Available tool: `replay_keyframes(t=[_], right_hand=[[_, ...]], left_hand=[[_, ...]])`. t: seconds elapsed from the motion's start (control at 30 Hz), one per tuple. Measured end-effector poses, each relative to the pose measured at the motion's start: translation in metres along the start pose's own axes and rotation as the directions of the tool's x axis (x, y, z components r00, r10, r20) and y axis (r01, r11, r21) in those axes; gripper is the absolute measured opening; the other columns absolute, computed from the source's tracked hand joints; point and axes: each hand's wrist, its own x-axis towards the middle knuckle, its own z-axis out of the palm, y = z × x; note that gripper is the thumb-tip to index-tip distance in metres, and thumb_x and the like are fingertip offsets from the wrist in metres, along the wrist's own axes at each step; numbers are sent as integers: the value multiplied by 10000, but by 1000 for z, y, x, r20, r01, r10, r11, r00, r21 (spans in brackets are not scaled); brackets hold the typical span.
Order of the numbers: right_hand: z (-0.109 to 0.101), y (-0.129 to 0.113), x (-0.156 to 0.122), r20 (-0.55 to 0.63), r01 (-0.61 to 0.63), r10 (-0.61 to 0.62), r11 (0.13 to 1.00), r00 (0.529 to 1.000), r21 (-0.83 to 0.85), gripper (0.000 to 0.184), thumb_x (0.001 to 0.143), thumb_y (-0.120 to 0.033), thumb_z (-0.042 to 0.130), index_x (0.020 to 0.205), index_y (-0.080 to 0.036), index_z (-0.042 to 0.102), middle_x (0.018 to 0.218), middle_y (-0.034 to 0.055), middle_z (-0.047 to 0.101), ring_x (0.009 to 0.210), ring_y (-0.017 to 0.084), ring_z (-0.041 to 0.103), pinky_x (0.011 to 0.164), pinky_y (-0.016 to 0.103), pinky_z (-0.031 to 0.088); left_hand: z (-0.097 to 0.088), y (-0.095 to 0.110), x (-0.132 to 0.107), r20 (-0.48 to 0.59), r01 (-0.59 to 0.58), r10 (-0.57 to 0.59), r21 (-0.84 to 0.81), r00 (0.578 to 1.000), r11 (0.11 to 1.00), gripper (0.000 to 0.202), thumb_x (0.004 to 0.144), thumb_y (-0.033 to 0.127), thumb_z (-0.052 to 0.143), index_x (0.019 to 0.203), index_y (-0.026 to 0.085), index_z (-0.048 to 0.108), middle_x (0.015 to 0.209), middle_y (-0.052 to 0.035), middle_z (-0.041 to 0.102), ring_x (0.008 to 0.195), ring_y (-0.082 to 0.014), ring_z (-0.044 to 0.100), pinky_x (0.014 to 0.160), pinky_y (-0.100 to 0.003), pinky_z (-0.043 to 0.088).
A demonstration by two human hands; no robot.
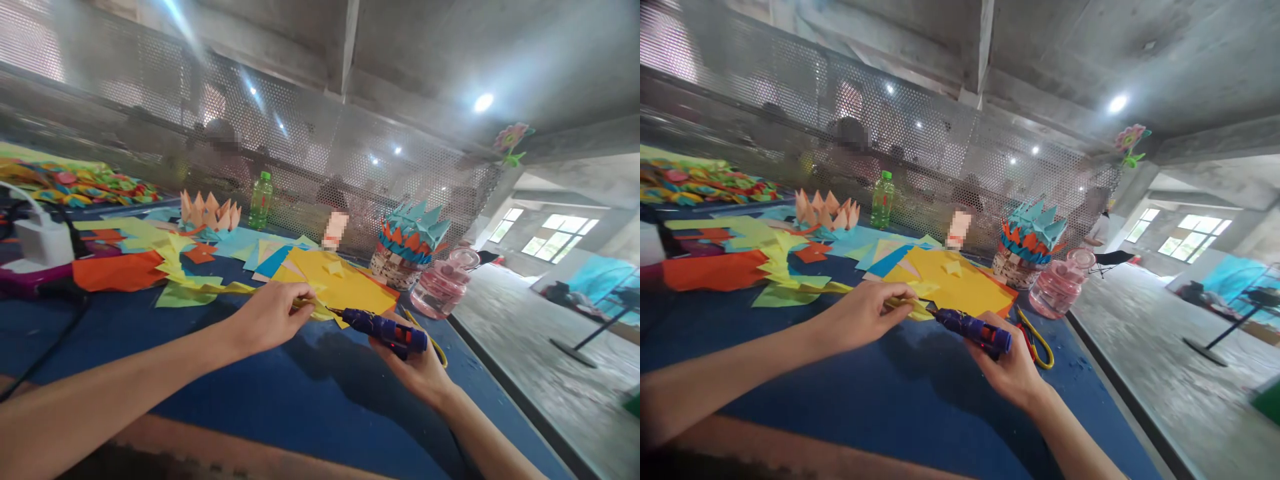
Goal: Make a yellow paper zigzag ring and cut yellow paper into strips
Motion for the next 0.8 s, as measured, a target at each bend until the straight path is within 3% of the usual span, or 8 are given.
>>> replay_keyframes(t=[0.2,0.33,0.57,0.8], right_hand=[[-1,-7,3,130,46,-38,997,991,-61,117,840,-279,563,761,-208,516,702,-5,535,623,136,484,567,263,407],[1,-9,2,159,53,-36,993,987,-106,118,862,-293,536,780,-211,514,742,8,549,669,151,497,607,279,415],[2,-8,0,206,63,-33,988,978,-140,142,883,-284,508,773,-197,488,746,7,529,657,139,474,606,271,396],[0,-12,-1,233,50,-6,981,972,-187,107,896,-273,469,837,-192,505,794,29,560,699,155,503,631,284,407]], left_hand=[[4,-4,-1,-10,-7,7,5,1000,1000,217,819,259,516,933,162,675,803,-44,725,681,-165,648,607,-240,421],[6,-4,-1,-20,-17,17,-2,1000,1000,204,808,241,523,923,171,676,814,-34,729,709,-170,657,598,-233,417],[5,-2,-2,-3,-2,2,53,1000,999,190,802,242,519,892,178,673,697,-19,692,555,-139,579,512,-235,338],[4,-1,-3,12,2,-2,14,1000,1000,190,799,234,514,887,171,670,763,-46,709,660,-173,635,586,-252,388]])
